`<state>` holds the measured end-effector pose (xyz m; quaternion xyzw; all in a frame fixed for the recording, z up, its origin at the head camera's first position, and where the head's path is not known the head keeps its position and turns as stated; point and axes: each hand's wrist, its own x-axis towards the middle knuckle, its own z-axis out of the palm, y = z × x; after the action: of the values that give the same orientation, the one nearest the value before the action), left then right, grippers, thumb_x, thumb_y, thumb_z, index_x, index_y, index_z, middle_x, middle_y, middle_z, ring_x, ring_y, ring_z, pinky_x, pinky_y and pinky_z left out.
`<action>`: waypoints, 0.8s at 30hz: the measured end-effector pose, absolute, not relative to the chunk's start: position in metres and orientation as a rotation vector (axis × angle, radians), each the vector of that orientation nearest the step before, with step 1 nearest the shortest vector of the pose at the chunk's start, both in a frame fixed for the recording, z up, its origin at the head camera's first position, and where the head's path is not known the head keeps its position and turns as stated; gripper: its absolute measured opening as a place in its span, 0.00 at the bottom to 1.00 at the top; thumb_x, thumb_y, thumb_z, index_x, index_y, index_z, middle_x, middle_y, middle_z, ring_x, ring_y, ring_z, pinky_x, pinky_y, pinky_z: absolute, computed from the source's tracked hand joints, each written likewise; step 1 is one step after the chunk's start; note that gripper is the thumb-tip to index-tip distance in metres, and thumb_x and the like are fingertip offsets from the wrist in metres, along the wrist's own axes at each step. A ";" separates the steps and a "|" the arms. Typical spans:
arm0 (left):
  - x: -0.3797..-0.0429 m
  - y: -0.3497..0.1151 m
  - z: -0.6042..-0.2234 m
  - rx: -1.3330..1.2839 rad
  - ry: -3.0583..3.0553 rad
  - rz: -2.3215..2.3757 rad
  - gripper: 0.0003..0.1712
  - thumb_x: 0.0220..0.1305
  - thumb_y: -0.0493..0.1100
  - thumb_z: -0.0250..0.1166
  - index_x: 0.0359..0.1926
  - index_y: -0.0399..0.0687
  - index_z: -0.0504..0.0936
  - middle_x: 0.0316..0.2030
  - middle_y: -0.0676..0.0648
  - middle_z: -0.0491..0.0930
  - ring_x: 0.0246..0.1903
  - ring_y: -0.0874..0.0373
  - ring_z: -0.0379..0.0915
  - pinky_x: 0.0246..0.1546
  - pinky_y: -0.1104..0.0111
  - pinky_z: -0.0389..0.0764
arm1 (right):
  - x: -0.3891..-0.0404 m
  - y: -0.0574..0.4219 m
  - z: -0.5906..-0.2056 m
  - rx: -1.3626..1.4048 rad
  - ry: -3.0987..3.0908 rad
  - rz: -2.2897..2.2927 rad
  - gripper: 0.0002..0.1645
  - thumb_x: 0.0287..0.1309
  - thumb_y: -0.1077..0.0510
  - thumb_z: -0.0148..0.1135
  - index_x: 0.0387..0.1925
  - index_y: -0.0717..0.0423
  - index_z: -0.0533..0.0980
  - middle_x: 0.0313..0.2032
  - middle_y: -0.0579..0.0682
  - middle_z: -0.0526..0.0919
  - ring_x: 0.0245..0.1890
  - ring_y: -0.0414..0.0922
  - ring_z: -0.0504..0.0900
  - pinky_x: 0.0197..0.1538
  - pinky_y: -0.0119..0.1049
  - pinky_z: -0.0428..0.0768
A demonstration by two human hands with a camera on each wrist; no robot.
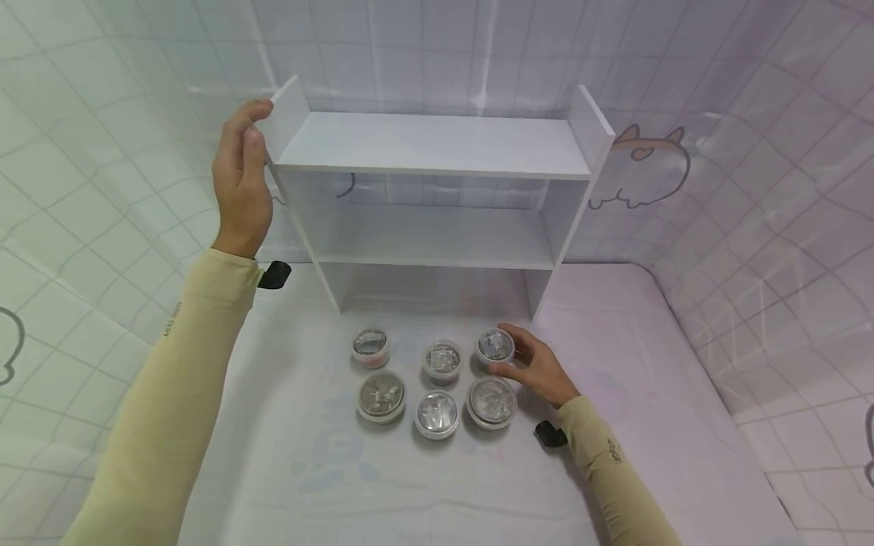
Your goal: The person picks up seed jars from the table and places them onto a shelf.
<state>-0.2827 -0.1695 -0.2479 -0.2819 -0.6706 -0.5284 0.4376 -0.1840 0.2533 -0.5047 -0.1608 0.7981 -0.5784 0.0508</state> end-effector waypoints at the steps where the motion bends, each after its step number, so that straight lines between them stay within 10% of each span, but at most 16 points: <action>1: -0.283 -0.169 -0.248 -0.697 -1.668 -1.311 0.19 0.76 0.32 0.47 0.60 0.25 0.75 0.59 0.34 0.77 0.57 0.56 0.72 0.62 0.68 0.69 | -0.184 0.253 -0.504 -0.489 2.427 -1.768 0.47 0.56 0.60 0.77 0.74 0.54 0.64 0.67 0.54 0.73 0.66 0.53 0.73 0.68 0.35 0.72; 24: -0.283 -0.174 -0.243 -0.581 -1.751 -1.493 0.18 0.80 0.38 0.49 0.62 0.39 0.79 0.60 0.45 0.78 0.63 0.58 0.69 0.66 0.68 0.68 | -0.189 0.253 -0.472 -0.633 2.462 -1.858 0.42 0.59 0.66 0.73 0.72 0.56 0.66 0.65 0.55 0.74 0.62 0.44 0.76 0.63 0.31 0.76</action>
<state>-0.2835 -0.1743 -0.2431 -0.2270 -0.6839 -0.5834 0.3748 -0.1892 0.2526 -0.4723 -0.2009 0.7819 -0.5901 -0.0038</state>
